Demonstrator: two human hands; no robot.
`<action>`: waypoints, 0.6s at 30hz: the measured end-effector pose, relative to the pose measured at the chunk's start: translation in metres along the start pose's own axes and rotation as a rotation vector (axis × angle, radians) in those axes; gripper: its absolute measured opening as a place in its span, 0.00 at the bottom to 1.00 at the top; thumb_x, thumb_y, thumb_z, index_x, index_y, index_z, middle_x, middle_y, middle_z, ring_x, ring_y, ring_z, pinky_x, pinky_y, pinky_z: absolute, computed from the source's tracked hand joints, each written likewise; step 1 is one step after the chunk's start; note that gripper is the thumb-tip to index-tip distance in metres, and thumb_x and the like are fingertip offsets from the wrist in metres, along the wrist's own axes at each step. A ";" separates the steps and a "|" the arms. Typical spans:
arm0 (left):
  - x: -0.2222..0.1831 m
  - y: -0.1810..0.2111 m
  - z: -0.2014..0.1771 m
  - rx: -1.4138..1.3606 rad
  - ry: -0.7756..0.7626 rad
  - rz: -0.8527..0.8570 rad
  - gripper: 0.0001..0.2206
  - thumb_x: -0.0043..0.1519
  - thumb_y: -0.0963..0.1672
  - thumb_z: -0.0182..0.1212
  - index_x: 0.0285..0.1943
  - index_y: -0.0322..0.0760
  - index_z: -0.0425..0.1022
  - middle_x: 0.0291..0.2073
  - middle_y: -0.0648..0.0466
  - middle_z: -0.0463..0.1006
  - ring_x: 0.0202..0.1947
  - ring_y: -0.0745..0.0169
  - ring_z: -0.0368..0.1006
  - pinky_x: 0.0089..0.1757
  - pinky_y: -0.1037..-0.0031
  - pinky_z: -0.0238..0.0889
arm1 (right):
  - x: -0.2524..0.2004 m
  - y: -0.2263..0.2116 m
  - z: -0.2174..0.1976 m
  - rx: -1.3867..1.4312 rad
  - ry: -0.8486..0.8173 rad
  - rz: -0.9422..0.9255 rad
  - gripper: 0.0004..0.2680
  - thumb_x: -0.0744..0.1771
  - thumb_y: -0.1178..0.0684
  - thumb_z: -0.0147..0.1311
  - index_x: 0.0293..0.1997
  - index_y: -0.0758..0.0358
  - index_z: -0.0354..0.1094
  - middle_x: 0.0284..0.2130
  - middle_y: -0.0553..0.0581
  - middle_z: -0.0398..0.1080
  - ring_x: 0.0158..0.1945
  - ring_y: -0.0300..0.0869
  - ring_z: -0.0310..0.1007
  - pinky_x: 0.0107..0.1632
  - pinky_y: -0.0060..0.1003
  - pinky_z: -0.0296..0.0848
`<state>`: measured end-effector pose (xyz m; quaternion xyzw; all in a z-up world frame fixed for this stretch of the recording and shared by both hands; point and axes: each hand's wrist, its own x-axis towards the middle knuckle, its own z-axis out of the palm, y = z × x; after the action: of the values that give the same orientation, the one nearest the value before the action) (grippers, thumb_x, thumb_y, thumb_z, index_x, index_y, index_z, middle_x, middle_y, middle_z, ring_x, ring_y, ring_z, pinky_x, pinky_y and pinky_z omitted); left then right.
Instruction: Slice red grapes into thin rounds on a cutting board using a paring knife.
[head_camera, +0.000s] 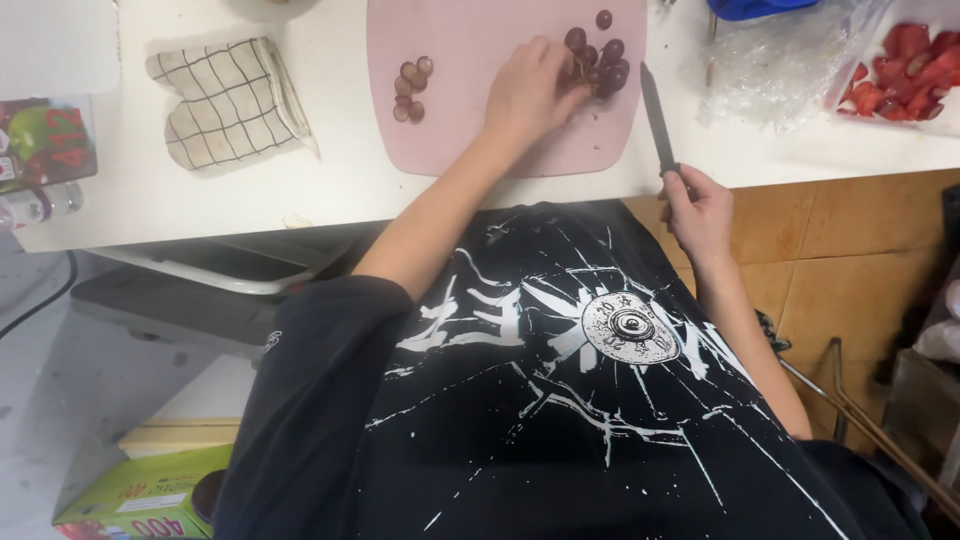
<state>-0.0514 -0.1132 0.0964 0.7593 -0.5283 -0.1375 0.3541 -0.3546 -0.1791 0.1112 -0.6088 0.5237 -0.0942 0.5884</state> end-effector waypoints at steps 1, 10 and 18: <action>0.004 0.005 -0.001 0.044 -0.075 -0.025 0.16 0.54 0.47 0.74 0.43 0.39 0.73 0.39 0.50 0.73 0.42 0.45 0.72 0.41 0.57 0.66 | 0.005 -0.001 0.000 0.023 0.012 0.008 0.08 0.71 0.53 0.54 0.51 0.67 0.73 0.27 0.49 0.71 0.22 0.30 0.66 0.22 0.27 0.63; 0.016 0.035 -0.001 0.166 -0.142 0.060 0.17 0.52 0.43 0.71 0.50 0.40 0.73 0.46 0.53 0.72 0.50 0.50 0.68 0.46 0.60 0.62 | 0.074 -0.026 0.033 -0.149 0.016 -0.430 0.09 0.70 0.55 0.62 0.45 0.70 0.66 0.35 0.59 0.72 0.38 0.43 0.71 0.43 0.37 0.71; 0.031 0.022 0.055 0.406 -0.125 0.325 0.14 0.57 0.44 0.66 0.50 0.37 0.73 0.48 0.51 0.74 0.51 0.51 0.68 0.51 0.62 0.60 | 0.111 -0.051 0.045 0.086 -0.091 -0.336 0.06 0.74 0.54 0.54 0.48 0.67 0.65 0.36 0.55 0.72 0.36 0.38 0.69 0.40 0.34 0.69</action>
<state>-0.0864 -0.1671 0.0778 0.7099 -0.6810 -0.0166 0.1786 -0.2467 -0.2469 0.0836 -0.6657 0.3827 -0.1860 0.6130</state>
